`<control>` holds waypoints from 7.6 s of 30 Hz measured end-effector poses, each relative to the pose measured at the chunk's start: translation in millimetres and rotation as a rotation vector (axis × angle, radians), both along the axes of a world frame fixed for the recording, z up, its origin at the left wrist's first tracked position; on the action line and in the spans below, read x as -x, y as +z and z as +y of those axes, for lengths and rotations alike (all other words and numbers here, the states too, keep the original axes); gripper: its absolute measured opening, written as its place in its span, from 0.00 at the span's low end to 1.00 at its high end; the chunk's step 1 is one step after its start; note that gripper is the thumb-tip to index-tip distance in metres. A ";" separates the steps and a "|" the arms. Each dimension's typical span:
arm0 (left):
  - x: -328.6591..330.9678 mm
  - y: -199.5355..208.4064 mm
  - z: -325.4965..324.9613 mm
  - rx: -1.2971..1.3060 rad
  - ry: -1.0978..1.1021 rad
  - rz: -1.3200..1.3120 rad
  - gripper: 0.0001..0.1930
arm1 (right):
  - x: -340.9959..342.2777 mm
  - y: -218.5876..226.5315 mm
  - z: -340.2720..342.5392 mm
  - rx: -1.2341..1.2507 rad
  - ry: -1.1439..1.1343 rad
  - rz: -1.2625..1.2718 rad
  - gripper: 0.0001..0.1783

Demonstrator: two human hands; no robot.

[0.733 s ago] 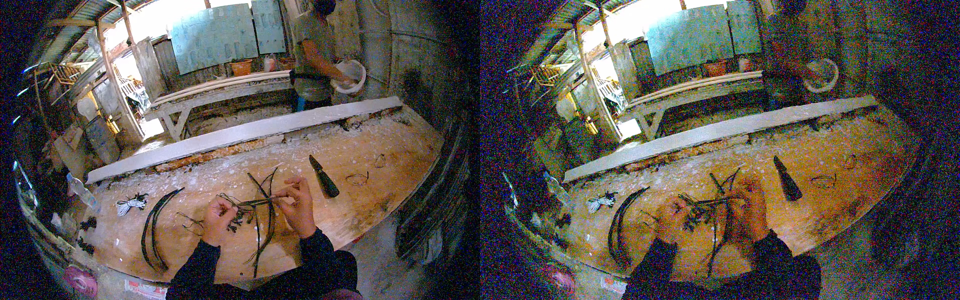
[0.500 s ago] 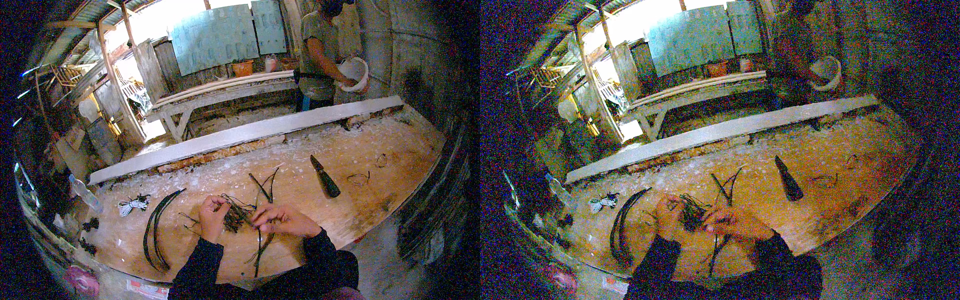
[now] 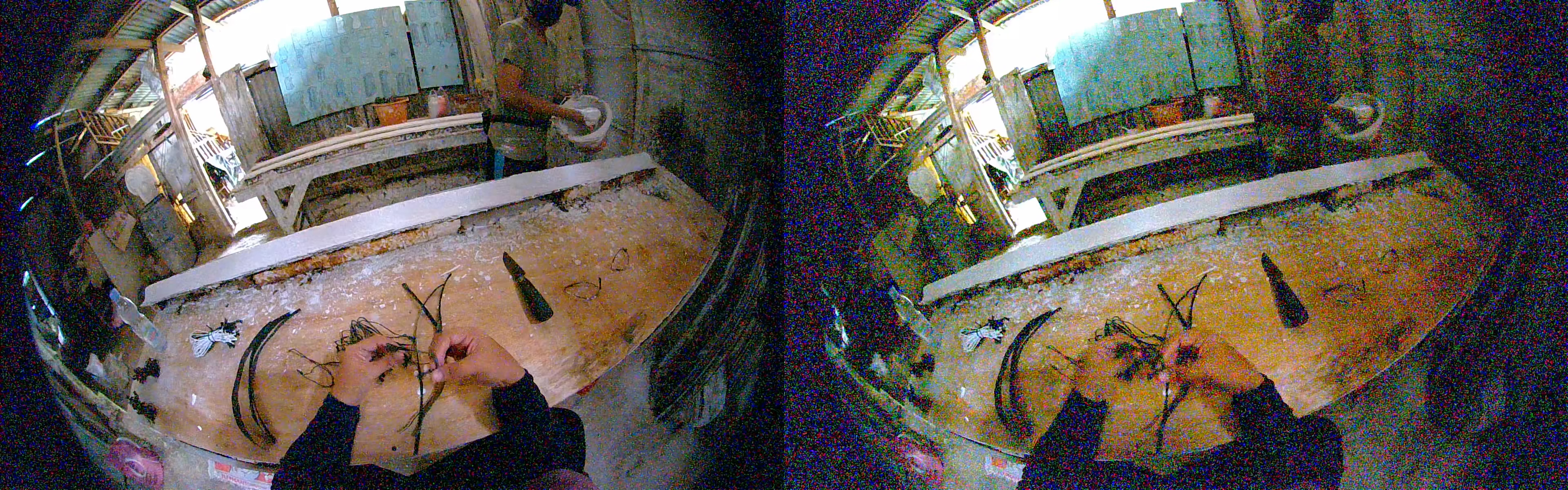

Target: The person ties small black cords into knots by hand at a workbench. A coworker in the background wipes a long white board with a cloth. The person continues to tie and stack the cords throughout the clip.

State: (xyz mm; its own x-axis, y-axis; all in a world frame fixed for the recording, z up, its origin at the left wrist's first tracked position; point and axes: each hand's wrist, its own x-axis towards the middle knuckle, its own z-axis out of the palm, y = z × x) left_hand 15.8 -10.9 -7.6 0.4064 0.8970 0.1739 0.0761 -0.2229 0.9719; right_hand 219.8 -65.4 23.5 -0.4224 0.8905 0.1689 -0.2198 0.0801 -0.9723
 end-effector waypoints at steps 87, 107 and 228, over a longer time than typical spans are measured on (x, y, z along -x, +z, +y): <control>5.1 15.2 3.3 0.202 0.320 -0.345 0.06 | 15.0 12.3 -2.3 -0.437 0.136 -0.196 0.12; -5.4 21.9 -24.0 -0.169 -0.627 0.077 0.06 | 11.4 -6.0 13.5 -0.468 -1.044 -0.556 0.07; -5.0 4.7 -5.9 -0.161 0.386 -0.068 0.06 | 83.7 -2.2 -29.7 -0.968 -0.235 -0.853 0.09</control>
State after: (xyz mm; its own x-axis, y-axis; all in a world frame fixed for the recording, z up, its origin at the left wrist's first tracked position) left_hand 20.8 -16.8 -2.9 0.0286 0.9403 0.3391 0.1203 -0.3400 0.9327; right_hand 136.1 -95.2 21.2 -0.5654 0.6269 0.5360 0.5469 0.7714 -0.3253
